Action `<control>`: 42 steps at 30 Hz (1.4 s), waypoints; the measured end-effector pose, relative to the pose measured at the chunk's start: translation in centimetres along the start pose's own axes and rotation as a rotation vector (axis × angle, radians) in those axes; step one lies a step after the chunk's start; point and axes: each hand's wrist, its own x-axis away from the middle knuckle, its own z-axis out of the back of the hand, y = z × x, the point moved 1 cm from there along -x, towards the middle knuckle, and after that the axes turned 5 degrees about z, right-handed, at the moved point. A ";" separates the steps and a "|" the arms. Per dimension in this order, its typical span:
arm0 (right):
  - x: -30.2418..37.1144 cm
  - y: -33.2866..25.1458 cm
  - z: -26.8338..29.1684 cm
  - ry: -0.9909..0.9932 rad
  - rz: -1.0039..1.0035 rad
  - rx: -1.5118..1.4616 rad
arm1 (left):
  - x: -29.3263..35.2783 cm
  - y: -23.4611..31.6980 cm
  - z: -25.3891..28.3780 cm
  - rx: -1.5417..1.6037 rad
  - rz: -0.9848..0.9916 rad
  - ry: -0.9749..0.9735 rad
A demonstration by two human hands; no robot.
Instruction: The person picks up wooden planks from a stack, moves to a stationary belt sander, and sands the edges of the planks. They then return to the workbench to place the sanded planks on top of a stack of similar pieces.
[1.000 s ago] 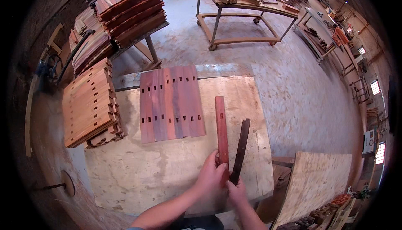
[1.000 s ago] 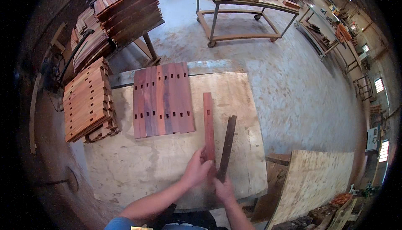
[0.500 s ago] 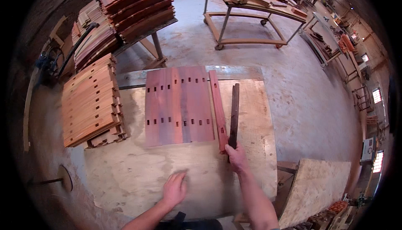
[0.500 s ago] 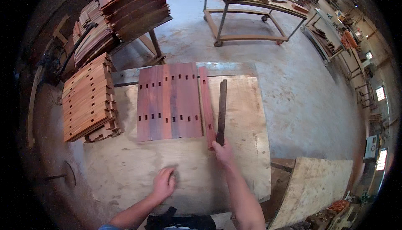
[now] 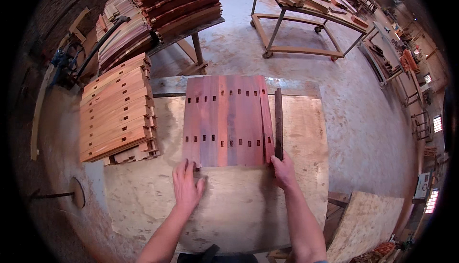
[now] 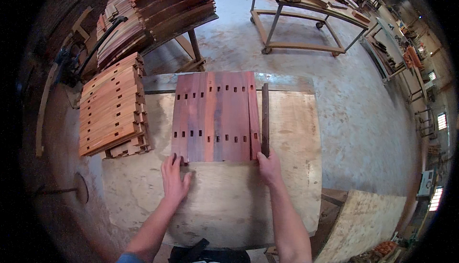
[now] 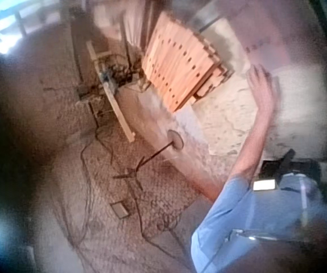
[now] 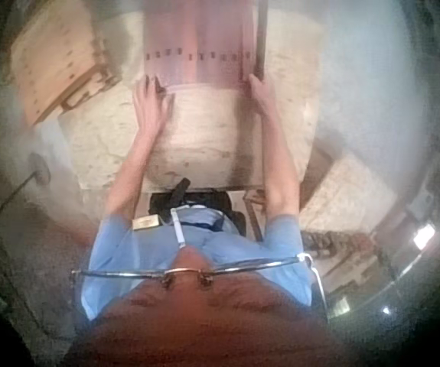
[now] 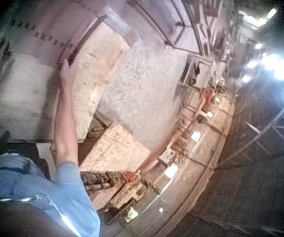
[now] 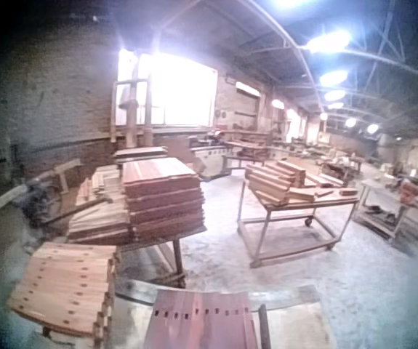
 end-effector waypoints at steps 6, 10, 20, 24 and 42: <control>0.2 -2.2 -1.2 0.060 0.162 0.372 | -3.6 -0.7 -0.3 -0.004 0.049 -0.108; 0.1 -2.2 -0.8 0.085 0.383 0.607 | -3.9 -1.4 -1.0 -0.020 0.024 -0.164; 1.5 -3.0 -0.1 0.136 0.153 0.377 | -3.4 -2.8 -2.2 -0.018 -0.024 -0.118; 6.5 0.4 0.6 0.212 -0.021 0.251 | -3.2 -3.2 -2.8 0.015 -0.054 -0.087; 21.6 0.3 0.9 0.034 -0.362 0.501 | -2.5 -4.4 -4.1 0.077 -0.073 0.013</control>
